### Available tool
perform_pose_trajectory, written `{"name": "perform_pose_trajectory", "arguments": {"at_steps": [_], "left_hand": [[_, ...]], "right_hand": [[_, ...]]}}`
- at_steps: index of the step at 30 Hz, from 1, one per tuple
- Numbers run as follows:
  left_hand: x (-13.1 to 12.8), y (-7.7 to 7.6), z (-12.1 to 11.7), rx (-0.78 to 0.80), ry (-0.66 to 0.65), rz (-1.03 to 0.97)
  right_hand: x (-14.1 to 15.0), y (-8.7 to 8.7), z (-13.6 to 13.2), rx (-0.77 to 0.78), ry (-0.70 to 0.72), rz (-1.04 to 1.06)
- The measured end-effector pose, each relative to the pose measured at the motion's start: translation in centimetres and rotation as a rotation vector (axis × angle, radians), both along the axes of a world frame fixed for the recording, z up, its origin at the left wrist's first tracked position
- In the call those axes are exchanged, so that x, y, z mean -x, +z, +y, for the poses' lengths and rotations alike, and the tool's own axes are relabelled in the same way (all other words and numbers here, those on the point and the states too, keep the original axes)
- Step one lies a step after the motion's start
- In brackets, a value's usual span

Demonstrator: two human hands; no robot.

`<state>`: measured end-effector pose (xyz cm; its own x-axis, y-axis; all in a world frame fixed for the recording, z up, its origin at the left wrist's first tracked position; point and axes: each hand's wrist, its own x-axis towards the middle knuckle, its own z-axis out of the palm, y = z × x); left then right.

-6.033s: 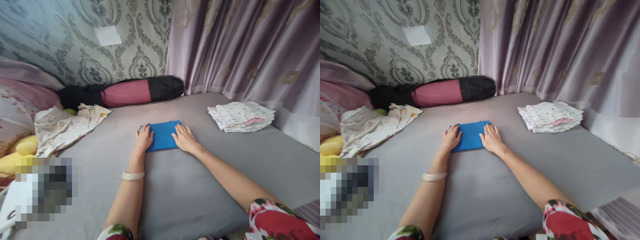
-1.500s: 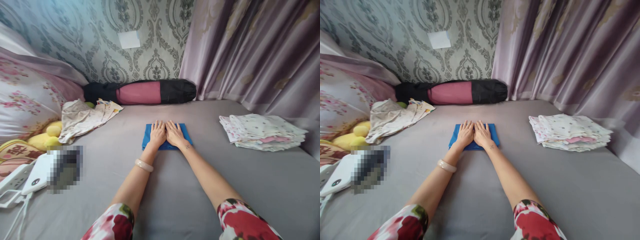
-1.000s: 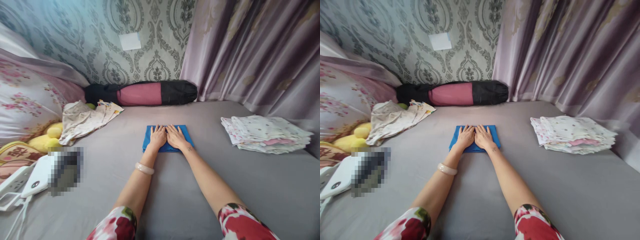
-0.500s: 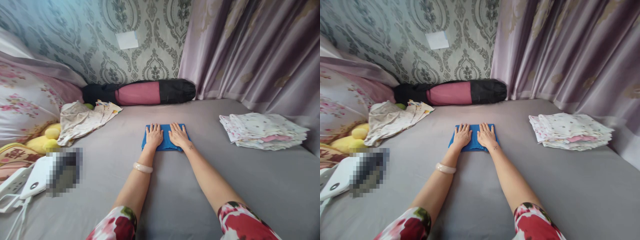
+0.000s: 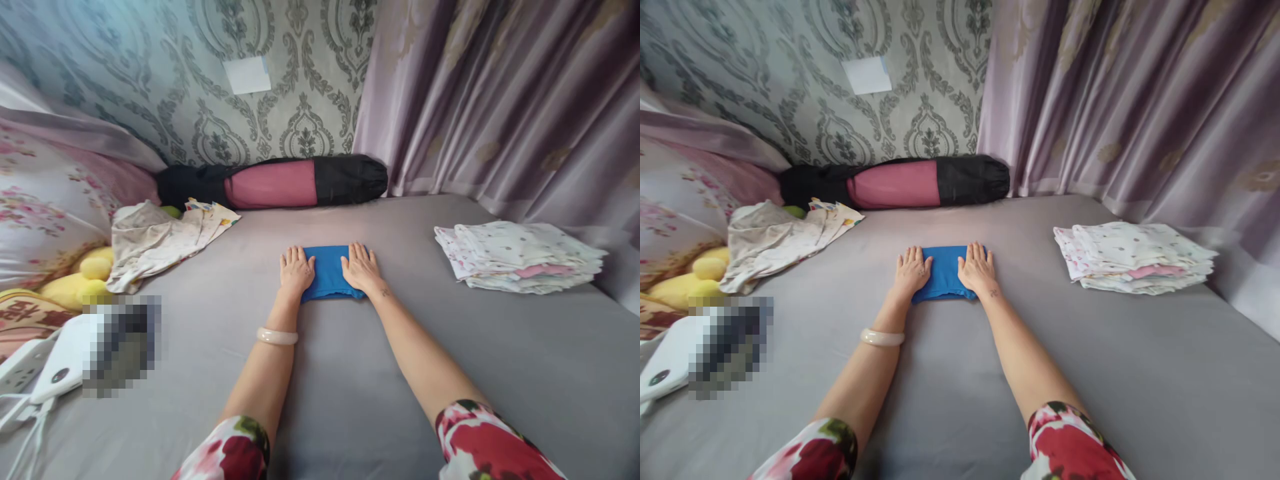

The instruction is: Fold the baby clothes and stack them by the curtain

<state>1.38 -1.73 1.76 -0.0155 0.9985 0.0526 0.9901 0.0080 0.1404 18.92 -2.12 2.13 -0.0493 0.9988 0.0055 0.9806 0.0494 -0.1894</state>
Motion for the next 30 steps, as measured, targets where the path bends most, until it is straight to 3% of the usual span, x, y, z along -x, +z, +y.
{"name": "perform_pose_trajectory", "arguments": {"at_steps": [5, 14, 23, 30], "left_hand": [[0.1, -0.5, 0.0, 0.008, -0.01, -0.005], [1.6, 0.2, 0.3, -0.004, 0.06, -0.109], [2.3, -0.8, 0.1, 0.02, 0.03, -0.129], [2.4, -0.3, 0.1, 0.011, 0.031, -0.117]], "right_hand": [[0.1, -0.3, 0.0, 0.011, -0.001, 0.017], [-1.6, 0.1, 0.4, 0.009, -0.062, 0.091], [-2.3, -0.8, 0.7, 0.063, -0.052, 0.088], [-2.1, -0.1, 0.3, 0.011, -0.051, 0.087]]}}
